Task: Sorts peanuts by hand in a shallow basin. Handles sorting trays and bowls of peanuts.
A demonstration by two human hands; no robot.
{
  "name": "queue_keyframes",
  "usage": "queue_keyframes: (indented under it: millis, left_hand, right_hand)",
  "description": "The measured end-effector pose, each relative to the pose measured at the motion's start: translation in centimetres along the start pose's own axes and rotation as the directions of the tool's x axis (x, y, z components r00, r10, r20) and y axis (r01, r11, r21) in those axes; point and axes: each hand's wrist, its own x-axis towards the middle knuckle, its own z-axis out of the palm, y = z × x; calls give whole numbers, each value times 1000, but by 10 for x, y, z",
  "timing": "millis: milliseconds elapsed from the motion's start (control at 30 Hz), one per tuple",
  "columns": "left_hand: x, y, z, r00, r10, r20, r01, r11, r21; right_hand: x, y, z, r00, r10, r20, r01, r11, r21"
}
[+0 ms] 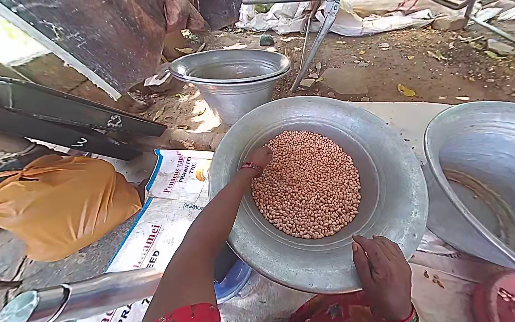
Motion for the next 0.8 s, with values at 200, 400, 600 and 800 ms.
queue_keyframes:
  millis: [200, 400, 600, 800]
  left_hand:
    - [4, 4, 18, 904, 59, 423, -210, 924, 320]
    - [10, 3, 29, 896, 24, 443, -225, 885, 408]
    - [3, 18, 36, 894, -7, 449, -229, 853, 469]
    - [2, 22, 40, 927, -8, 376, -159, 898, 411]
  right_hand:
    - [-1, 0, 0, 1000, -1, 8, 1, 1000, 2]
    - [-1, 2, 1, 1000, -7, 11, 7, 1000, -1]
    - [-2, 3, 3, 1000, -7, -8, 7, 1000, 2]
    - [-1, 3, 3, 1000, -10, -13, 10, 1000, 7]
